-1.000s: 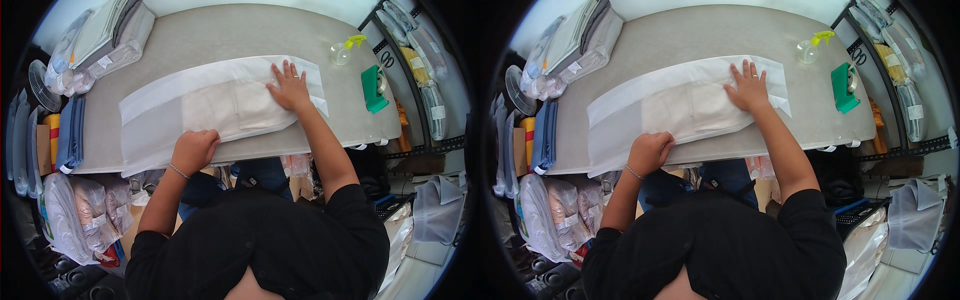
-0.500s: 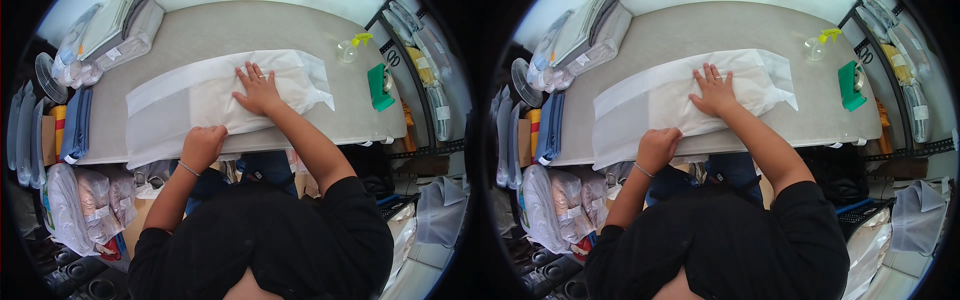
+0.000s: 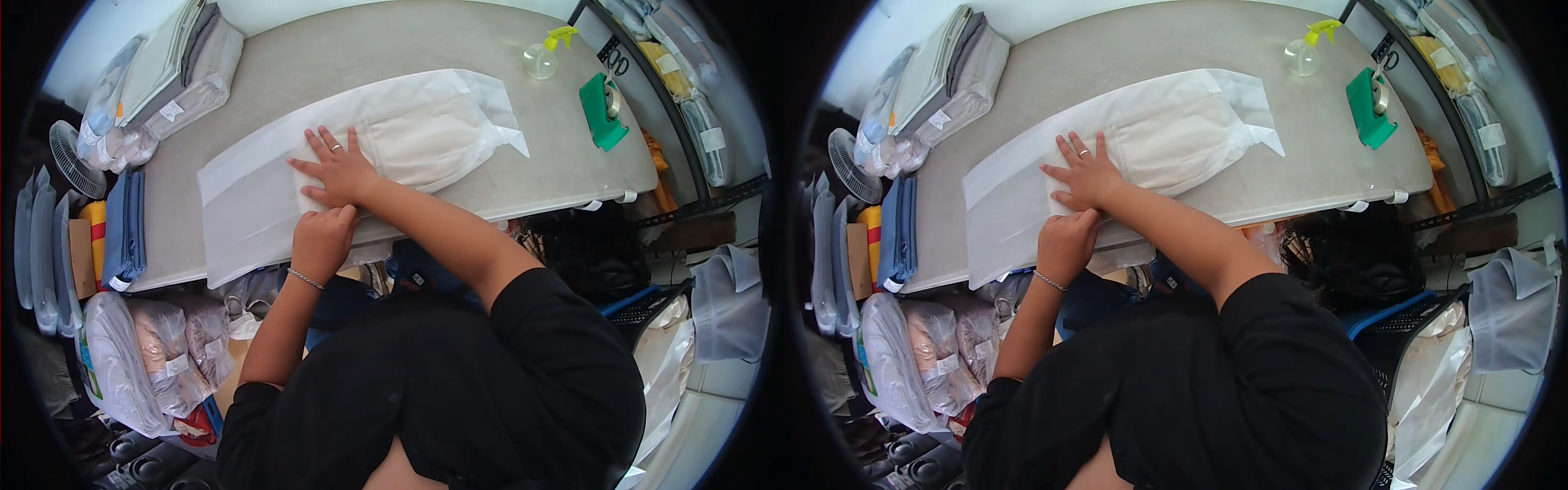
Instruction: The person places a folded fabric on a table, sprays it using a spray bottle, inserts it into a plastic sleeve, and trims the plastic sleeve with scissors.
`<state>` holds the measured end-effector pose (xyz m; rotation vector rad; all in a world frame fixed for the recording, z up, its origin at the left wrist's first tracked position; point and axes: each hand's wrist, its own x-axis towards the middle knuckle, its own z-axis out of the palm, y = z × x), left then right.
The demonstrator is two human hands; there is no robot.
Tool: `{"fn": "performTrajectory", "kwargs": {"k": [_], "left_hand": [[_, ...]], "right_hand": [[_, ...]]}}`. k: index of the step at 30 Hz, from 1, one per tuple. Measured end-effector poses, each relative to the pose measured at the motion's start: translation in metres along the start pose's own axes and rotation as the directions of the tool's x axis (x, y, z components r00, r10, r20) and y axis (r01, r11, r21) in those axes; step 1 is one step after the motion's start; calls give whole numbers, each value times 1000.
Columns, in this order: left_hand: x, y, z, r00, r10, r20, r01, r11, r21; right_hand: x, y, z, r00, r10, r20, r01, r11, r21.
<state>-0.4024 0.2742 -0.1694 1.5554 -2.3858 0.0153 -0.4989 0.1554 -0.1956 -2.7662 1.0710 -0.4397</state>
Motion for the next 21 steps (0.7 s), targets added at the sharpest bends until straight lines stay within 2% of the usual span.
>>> {"fn": "performTrajectory", "kwargs": {"k": [1, 3, 5, 7, 9, 11, 15, 21], "left_hand": [[0, 1, -1, 1000, 2, -16, -2, 1000, -13], [0, -1, -2, 999, 14, -33, -14, 1000, -28], [2, -4, -3, 998, 15, -60, -18, 999, -44], [1, -4, -5, 999, 19, -45, -22, 998, -65], [2, -5, -6, 998, 25, -49, -29, 996, -79], [3, -5, -8, 998, 38, -55, -42, 995, -92], [7, -4, -15, 998, 39, -40, -42, 995, -85], [8, -4, -17, 1000, 7, -25, -9, 996, -93]], "right_hand": [[-2, 5, -2, 1000, 2, -1, -2, 1000, 0], [-8, 17, -15, 990, -124, 67, 99, 952, 289], [-46, 27, -39, 970, -158, -183, 229, 843, 487], [-89, 49, -67, 964, -147, -221, 214, 924, 318], [-133, 78, -88, 953, -55, -297, 113, 977, 181], [-162, 105, -109, 969, 55, -241, -18, 988, 156], [-183, 133, -118, 977, 71, -202, -68, 997, 20], [-178, 143, -123, 978, 11, -208, -49, 983, -176]]}}
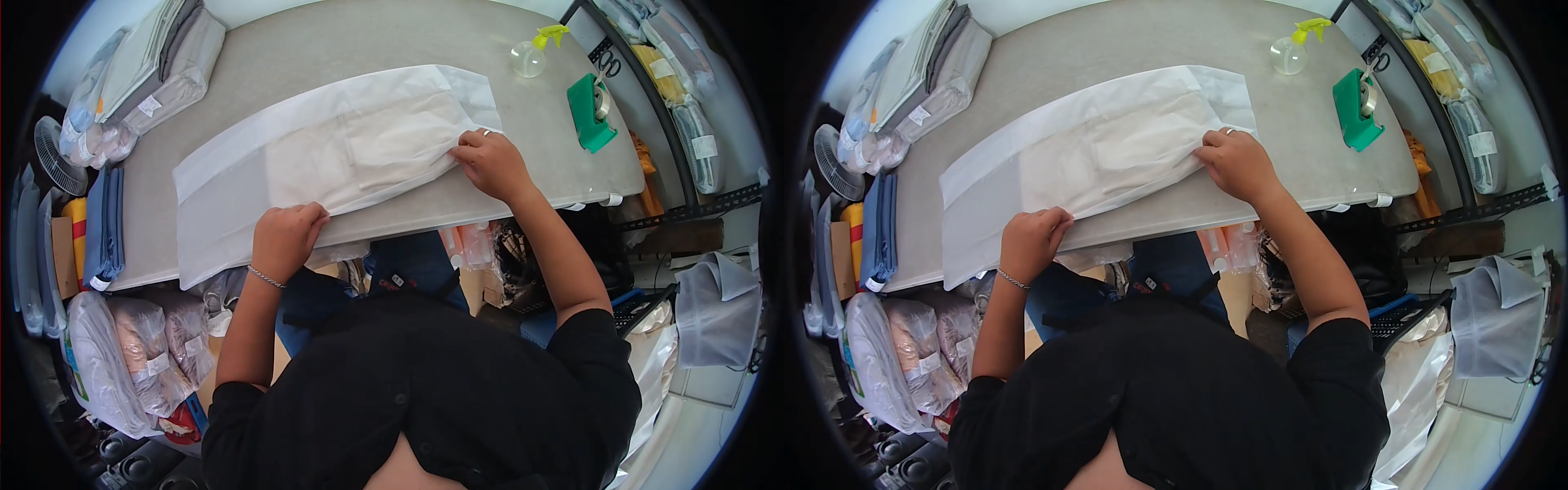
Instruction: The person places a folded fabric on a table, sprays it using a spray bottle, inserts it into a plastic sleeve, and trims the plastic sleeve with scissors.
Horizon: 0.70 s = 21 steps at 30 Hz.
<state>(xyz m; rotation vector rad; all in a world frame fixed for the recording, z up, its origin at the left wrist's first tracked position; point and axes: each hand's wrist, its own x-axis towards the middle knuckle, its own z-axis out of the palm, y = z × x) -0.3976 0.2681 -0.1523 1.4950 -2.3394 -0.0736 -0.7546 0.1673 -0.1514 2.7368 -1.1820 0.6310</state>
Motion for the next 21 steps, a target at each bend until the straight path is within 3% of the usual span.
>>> {"fn": "performTrajectory", "kwargs": {"k": [3, 5, 8, 12, 17, 21], "left_hand": [[1, 1, -1, 1000, -16, 4, 16, 1000, -11], [2, 2, -4, 1000, -25, 13, 25, 1000, -14], [4, 1, -7, 999, -40, 20, 41, 999, -21], [5, 1, -9, 997, -59, 48, 60, 998, -8], [7, 2, -9, 998, -48, 51, 50, 998, -23], [8, 1, -13, 995, -62, 79, 62, 998, 3]], "right_hand": [[3, 8, -6, 997, -54, 52, 54, 998, 13], [3, 11, -9, 986, 38, 160, -51, 996, 75], [3, 13, -9, 980, 13, 199, -24, 998, 50], [6, 13, -13, 977, -12, 213, 10, 1000, 11], [7, 15, -15, 974, -181, 138, 186, 982, -25], [5, 12, -15, 972, -111, 209, 119, 992, -29]]}}
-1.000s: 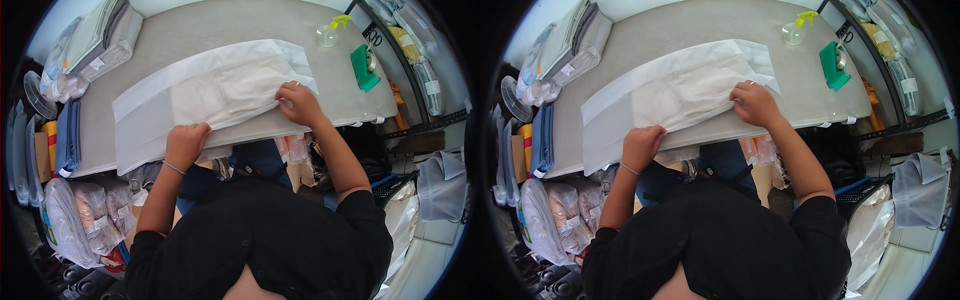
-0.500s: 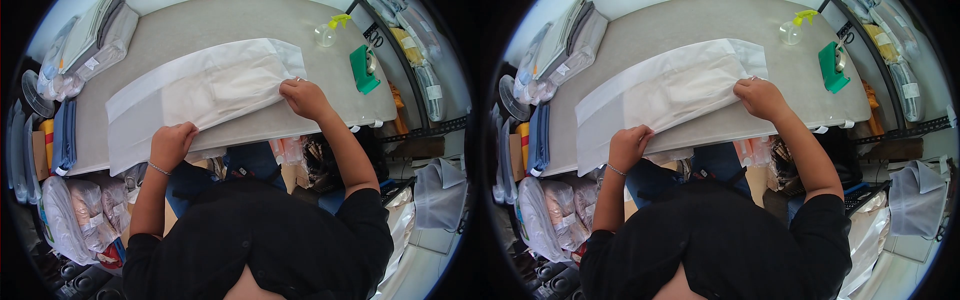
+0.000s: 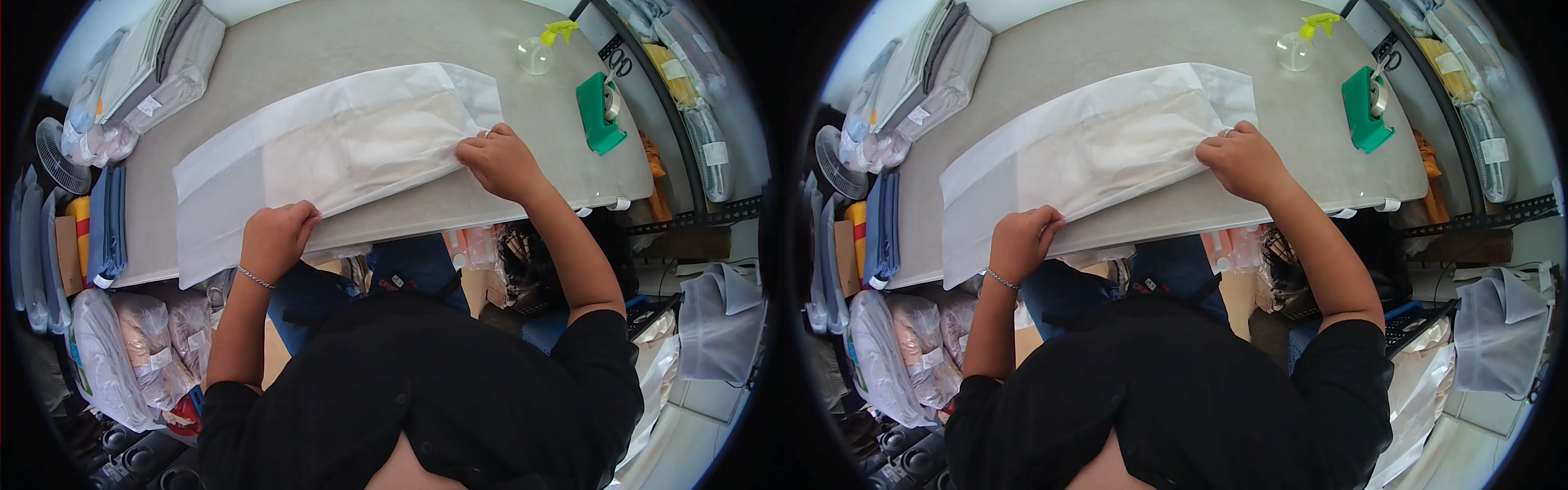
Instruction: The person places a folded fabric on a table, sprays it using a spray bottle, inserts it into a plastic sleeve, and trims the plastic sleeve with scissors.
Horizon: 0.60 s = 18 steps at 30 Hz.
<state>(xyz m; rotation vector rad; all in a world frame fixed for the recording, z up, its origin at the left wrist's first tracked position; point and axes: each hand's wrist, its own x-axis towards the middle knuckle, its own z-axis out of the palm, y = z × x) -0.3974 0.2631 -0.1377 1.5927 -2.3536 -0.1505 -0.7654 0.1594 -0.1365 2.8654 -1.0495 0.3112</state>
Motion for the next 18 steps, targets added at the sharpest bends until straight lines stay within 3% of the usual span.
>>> {"fn": "performTrajectory", "kwargs": {"k": [6, 8, 11, 18], "left_hand": [[2, 2, -1, 1000, -11, 14, 12, 998, -54], [3, 2, -2, 1000, -11, 14, 11, 998, -60], [5, 2, -4, 999, -19, 32, 22, 997, -78], [11, -3, -10, 994, 28, 101, -12, 987, -157]], "right_hand": [[-1, -2, 7, 994, 110, 14, -111, 984, 143], [-2, -1, 8, 988, 155, -17, -142, 941, 307], [-2, -1, 5, 984, 172, 37, -173, 909, 378], [-6, 2, 6, 988, 151, -22, -126, 888, 442]]}}
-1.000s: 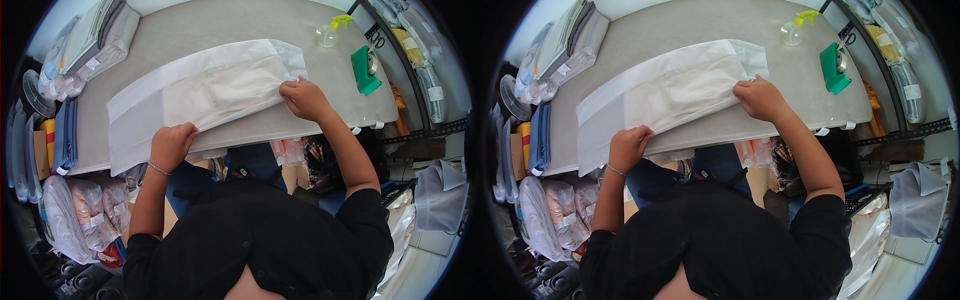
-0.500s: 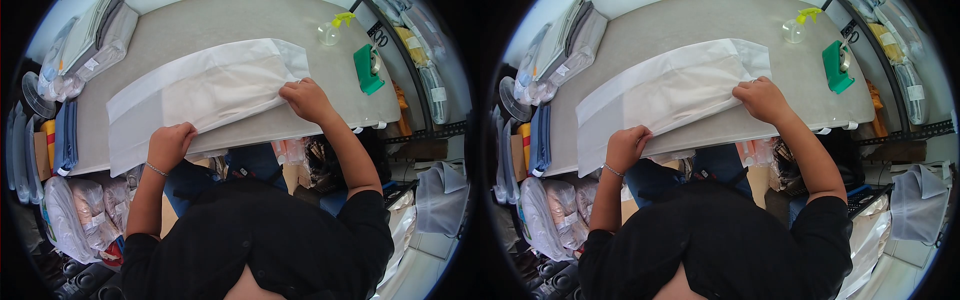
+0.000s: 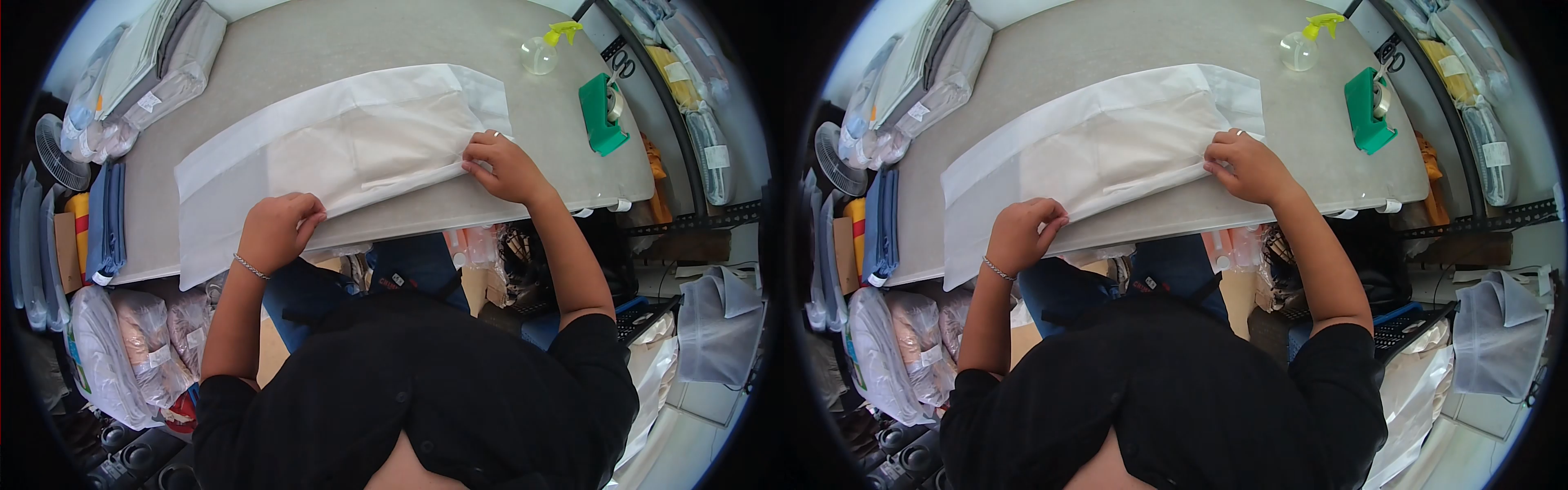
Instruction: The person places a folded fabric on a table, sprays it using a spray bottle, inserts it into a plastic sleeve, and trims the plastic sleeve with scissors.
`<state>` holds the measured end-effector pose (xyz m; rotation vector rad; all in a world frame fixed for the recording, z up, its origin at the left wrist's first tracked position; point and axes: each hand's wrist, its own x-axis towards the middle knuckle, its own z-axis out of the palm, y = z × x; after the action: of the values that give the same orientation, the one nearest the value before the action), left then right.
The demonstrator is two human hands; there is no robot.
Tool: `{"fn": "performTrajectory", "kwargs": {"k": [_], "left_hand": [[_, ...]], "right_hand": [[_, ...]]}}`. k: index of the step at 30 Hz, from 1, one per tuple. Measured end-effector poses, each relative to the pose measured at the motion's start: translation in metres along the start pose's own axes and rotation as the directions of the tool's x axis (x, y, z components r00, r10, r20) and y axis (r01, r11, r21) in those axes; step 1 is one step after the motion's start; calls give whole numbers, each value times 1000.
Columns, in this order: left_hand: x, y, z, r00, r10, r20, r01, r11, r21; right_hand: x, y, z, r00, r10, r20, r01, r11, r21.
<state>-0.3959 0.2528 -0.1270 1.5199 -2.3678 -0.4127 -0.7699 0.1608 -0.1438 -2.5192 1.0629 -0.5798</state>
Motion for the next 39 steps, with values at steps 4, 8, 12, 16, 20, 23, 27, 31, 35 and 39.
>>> {"fn": "performTrajectory", "kwargs": {"k": [4, 8, 12, 16, 20, 23, 27, 31, 35, 39], "left_hand": [[2, -4, 5, 991, 102, -85, -109, 991, -75], [2, -3, 4, 991, 102, -84, -106, 993, -49], [5, -5, 4, 996, 90, -22, -90, 996, -12], [8, -7, 2, 999, 16, 42, -16, 1000, 13], [12, -16, 0, 998, -22, 65, 24, 999, -33], [14, -21, -1, 996, -33, 86, 42, 993, -109], [18, -29, 2, 995, -32, 99, 46, 990, -135], [26, -39, 6, 993, -53, 107, 67, 989, -134], [32, -44, 5, 990, -76, 122, 92, 987, -130], [37, -48, -2, 994, -42, 103, 50, 996, -73]], "right_hand": [[0, -4, 2, 1000, 2, -4, -3, 999, -33], [-3, 1, 5, 989, -110, -98, 100, 990, -102], [-9, -2, 9, 987, -105, -122, 87, 986, -143], [-6, -6, 15, 987, -112, -118, 90, 980, -179], [3, 2, 20, 996, -50, -70, 45, 996, -74], [4, 2, 22, 990, -76, -120, 64, 993, -101], [3, 8, 30, 990, -22, -138, 3, 991, -131], [11, 16, 38, 976, 0, -216, -30, 990, -136], [16, 16, 37, 971, 0, -237, -36, 988, -148], [18, 17, 35, 975, 8, -222, -40, 990, -137]]}}
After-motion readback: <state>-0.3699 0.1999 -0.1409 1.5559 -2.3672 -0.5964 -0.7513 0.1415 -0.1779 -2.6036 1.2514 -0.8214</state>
